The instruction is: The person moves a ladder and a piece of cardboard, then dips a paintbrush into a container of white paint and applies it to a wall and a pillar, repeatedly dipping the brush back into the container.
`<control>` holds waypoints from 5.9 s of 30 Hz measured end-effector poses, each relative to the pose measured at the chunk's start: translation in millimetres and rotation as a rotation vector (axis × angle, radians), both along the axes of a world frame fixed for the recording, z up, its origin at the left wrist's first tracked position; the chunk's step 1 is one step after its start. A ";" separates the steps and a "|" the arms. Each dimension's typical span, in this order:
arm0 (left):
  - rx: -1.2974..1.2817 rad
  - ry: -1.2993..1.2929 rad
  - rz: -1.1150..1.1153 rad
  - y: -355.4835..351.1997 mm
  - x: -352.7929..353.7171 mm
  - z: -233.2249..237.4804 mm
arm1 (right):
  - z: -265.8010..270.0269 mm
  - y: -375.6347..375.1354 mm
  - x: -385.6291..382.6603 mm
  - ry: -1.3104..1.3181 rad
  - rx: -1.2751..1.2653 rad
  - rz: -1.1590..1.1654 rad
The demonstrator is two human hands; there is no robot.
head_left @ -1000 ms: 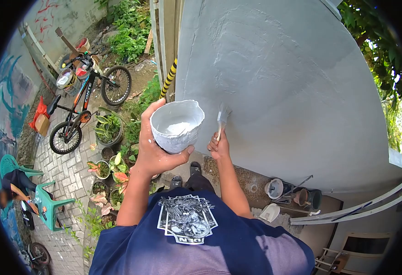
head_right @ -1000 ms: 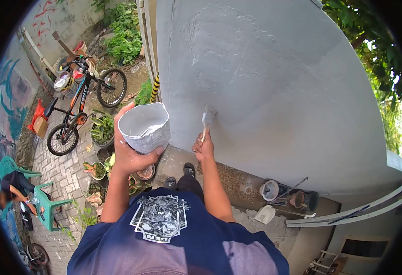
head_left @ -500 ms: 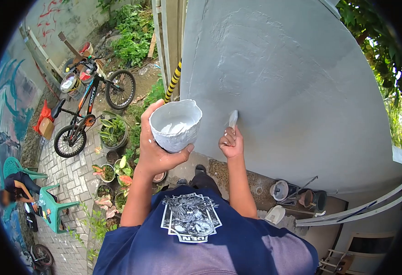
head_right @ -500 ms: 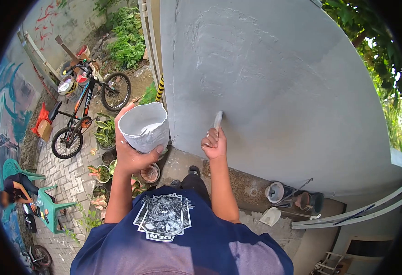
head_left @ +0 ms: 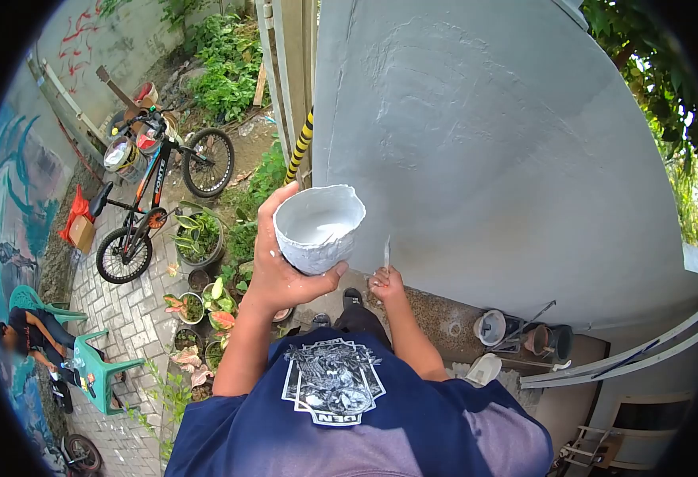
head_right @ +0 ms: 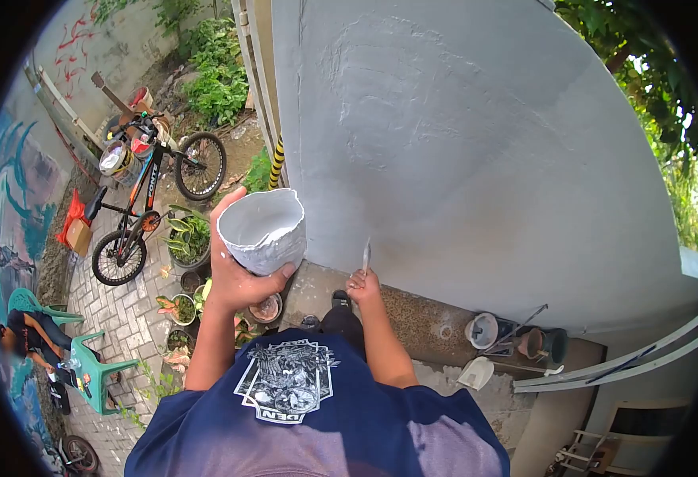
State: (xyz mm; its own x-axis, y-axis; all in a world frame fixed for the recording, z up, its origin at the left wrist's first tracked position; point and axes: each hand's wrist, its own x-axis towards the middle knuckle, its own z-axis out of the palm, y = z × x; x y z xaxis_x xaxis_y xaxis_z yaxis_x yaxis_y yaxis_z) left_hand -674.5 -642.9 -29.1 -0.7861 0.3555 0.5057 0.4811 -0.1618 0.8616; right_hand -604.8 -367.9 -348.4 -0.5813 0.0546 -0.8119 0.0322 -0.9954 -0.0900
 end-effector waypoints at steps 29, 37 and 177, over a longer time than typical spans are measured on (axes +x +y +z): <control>-0.020 0.069 0.000 -13.4 7.5 10.8 | 217.0 5.3 -29.6 0.967 0.325 0.167; 0.046 0.048 0.040 -25.9 9.9 1.7 | 65.0 -1.9 -27.3 0.263 0.085 0.038; -0.015 0.424 -0.847 129.3 470.9 14.5 | 602.3 -87.9 558.3 -0.656 2.746 1.714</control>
